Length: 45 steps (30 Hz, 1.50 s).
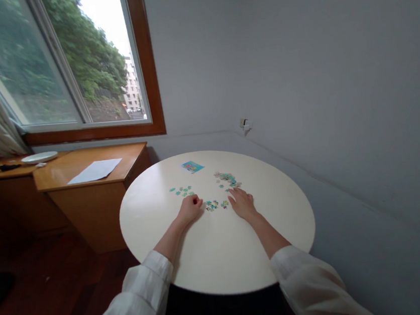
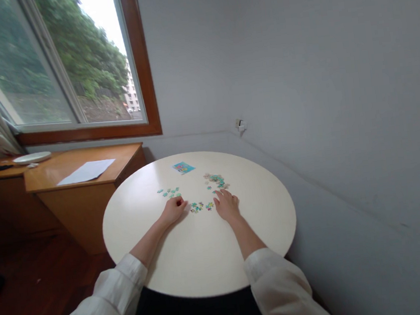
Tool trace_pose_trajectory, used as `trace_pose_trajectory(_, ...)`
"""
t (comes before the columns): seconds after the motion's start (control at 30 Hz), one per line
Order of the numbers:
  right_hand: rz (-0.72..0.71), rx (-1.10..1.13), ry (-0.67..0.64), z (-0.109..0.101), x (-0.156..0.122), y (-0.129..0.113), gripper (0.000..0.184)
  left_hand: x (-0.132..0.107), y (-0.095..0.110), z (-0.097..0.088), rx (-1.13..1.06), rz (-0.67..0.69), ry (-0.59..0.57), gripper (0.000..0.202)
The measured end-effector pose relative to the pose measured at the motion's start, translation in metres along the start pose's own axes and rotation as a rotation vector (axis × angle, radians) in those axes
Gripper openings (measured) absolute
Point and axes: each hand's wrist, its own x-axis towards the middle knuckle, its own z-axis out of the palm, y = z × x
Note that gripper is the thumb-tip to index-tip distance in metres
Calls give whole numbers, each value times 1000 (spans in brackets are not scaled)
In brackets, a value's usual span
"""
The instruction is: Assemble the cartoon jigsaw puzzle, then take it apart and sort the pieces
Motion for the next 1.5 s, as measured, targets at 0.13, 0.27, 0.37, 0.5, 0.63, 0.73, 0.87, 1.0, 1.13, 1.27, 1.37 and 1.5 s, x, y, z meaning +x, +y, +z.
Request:
trace_pose_trajectory(0.13, 16, -78, -92, 2, -1, -3, 38, -1, 1, 0, 2, 3, 1, 25)
trace_pose_trajectory(0.27, 11, -83, -97, -2, -1, -4, 35, 0, 0, 1, 5, -2, 1, 24)
trace_pose_trajectory(0.37, 20, -80, -58, -5, -1, -4, 34, 1, -1, 1, 5, -4, 1, 24)
trace_pose_trajectory(0.5, 52, -86, -19, -6, -1, -4, 36, 1, -1, 2, 3, -3, 0, 24)
trace_pose_trajectory(0.63, 60, -87, -14, -4, -1, -3, 33, 0, 0, 1, 0, -1, 2, 24)
trace_pose_trajectory(0.73, 69, -77, -3, -5, 0, -2, 28, 0, 1, 1, -2, 0, 3, 25)
trace_pose_trajectory(0.87, 76, -52, 27, -6, 0, 0, 24, 0, 2, 0, -6, 5, 7, 24)
trace_pose_trajectory(1.0, 78, -3, 74, -7, 2, 3, 21, 0, 2, 0, -6, 6, 7, 25)
trace_pose_trajectory(1.13, 72, 99, 143, -7, 4, 6, 24, 0, 2, -1, -6, 5, 2, 25)
trace_pose_trajectory(1.27, 52, 269, 204, -4, 8, 11, 29, 0, 2, -1, -7, 5, 5, 24)
trace_pose_trajectory(1.37, 60, 386, 253, -1, 11, 16, 29, 0, 2, -1, -8, 2, 7, 24)
trace_pose_trajectory(1.5, 88, 510, 296, 2, 13, 20, 27, 0, 2, 0, -7, -3, 6, 24)
